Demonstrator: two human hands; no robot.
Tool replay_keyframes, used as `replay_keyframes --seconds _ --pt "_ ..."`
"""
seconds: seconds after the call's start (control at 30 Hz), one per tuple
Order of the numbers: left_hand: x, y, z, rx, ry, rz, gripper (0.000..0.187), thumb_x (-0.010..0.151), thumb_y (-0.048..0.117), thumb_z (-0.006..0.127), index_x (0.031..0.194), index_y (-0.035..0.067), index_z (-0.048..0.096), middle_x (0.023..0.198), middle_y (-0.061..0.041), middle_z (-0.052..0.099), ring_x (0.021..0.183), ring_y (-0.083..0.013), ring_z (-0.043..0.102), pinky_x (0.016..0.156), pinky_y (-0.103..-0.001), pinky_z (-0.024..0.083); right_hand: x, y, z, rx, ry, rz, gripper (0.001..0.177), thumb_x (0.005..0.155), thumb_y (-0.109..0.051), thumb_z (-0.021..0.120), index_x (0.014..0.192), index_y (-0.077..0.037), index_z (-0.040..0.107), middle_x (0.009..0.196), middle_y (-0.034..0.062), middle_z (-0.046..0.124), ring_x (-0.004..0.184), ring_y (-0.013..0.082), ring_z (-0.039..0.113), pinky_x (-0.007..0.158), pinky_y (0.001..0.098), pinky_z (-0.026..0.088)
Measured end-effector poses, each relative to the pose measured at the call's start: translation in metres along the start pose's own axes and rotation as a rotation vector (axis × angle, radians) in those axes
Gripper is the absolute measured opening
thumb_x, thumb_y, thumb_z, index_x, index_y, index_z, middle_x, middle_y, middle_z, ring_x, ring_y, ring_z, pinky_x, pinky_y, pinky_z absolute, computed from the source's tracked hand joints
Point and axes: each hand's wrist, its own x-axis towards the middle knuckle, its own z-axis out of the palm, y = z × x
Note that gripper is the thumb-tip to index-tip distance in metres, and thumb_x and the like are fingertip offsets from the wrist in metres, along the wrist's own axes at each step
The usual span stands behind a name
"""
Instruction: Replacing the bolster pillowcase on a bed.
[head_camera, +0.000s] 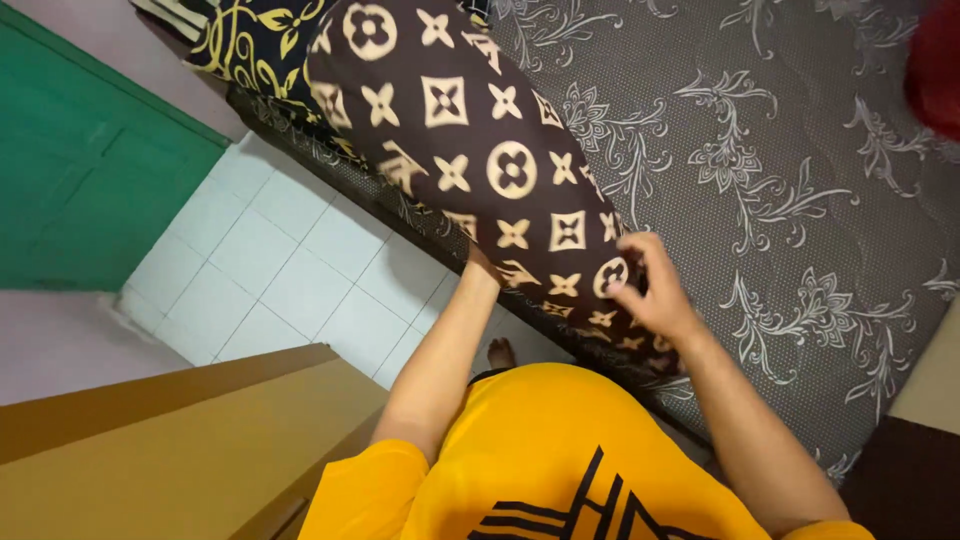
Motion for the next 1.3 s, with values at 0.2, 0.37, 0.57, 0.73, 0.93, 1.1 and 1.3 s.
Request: replay_keyframes --seconds 0.2,0.37,0.57,0.73,0.93,1.1,1.3 --pt "0.023 -0.024 -0.092 -0.253 -0.082 -0.050 0.049 0.112 0.036 0.034 0.147 0.005 0.051 0.141 -0.010 0.057 0.128 -0.0242 0.056 0.112 -0.039 0.048 0.013 0.120 0.067 0.129 0.233 0.499 0.054 0.113 -0.035 0.034 0.155 -0.002 0.040 0.158 0.0216 0.046 0.147 0.0299 0.042 0.120 0.0383 0.032" --pt "0.009 -0.016 0.009 0.241 -0.068 -0.014 0.050 0.112 0.036 0.033 0.151 0.006 0.040 0.149 -0.013 0.053 0.134 -0.0292 0.051 0.114 -0.049 0.042 0.101 -0.076 0.040 0.115 0.250 0.318 0.055 0.104 -0.029 0.045 0.155 -0.009 0.043 0.155 0.0204 0.051 0.143 0.0348 0.048 0.116 0.0409 0.038" --pt "-0.003 -0.005 0.081 0.209 -0.120 -0.105 0.058 0.106 0.045 0.037 0.153 0.011 0.038 0.153 -0.012 0.050 0.138 -0.0297 0.050 0.114 -0.045 0.045 0.085 -0.102 0.041 -0.258 0.148 -0.102 0.068 0.091 -0.025 0.071 0.151 -0.006 0.048 0.162 0.0215 0.038 0.153 0.0389 0.032 0.125 0.0483 0.024" --pt "0.026 0.013 0.009 0.202 0.208 0.033 0.053 0.109 0.039 0.043 0.148 0.003 0.047 0.151 -0.013 0.052 0.130 -0.0310 0.055 0.108 -0.042 0.053 -0.106 0.102 0.080 -0.049 0.195 0.300 0.067 0.101 -0.028 0.051 0.160 -0.002 0.032 0.166 0.0220 0.034 0.154 0.0387 0.033 0.125 0.0526 0.027" --pt "0.067 0.037 -0.051 0.316 0.305 0.155 0.050 0.113 0.038 0.047 0.147 0.002 0.053 0.145 -0.014 0.057 0.119 -0.0252 0.058 0.098 -0.039 0.054 -0.211 0.252 0.105 -0.237 0.049 0.938 0.061 0.102 -0.054 0.041 0.137 -0.011 0.067 0.149 0.0157 0.058 0.149 0.0331 0.043 0.122 0.0418 0.034" --pt "0.037 0.011 0.039 0.344 0.177 0.003 0.054 0.107 0.044 0.046 0.145 0.005 0.049 0.142 -0.014 0.056 0.123 -0.0314 0.058 0.102 -0.044 0.054 0.045 0.094 0.075 0.339 0.300 0.756 0.080 0.099 -0.061 0.032 0.159 -0.009 0.033 0.163 0.0189 0.036 0.150 0.0342 0.031 0.120 0.0433 0.026" --pt "0.032 -0.008 0.081 0.664 0.058 0.061 0.055 0.109 0.042 0.043 0.149 0.005 0.043 0.148 -0.014 0.050 0.130 -0.0304 0.052 0.108 -0.044 0.048 0.136 -0.124 -0.039 0.392 0.181 -0.076 0.053 0.114 -0.033 0.051 0.159 -0.009 0.041 0.165 0.0124 0.047 0.157 0.0295 0.043 0.134 0.0426 0.032"
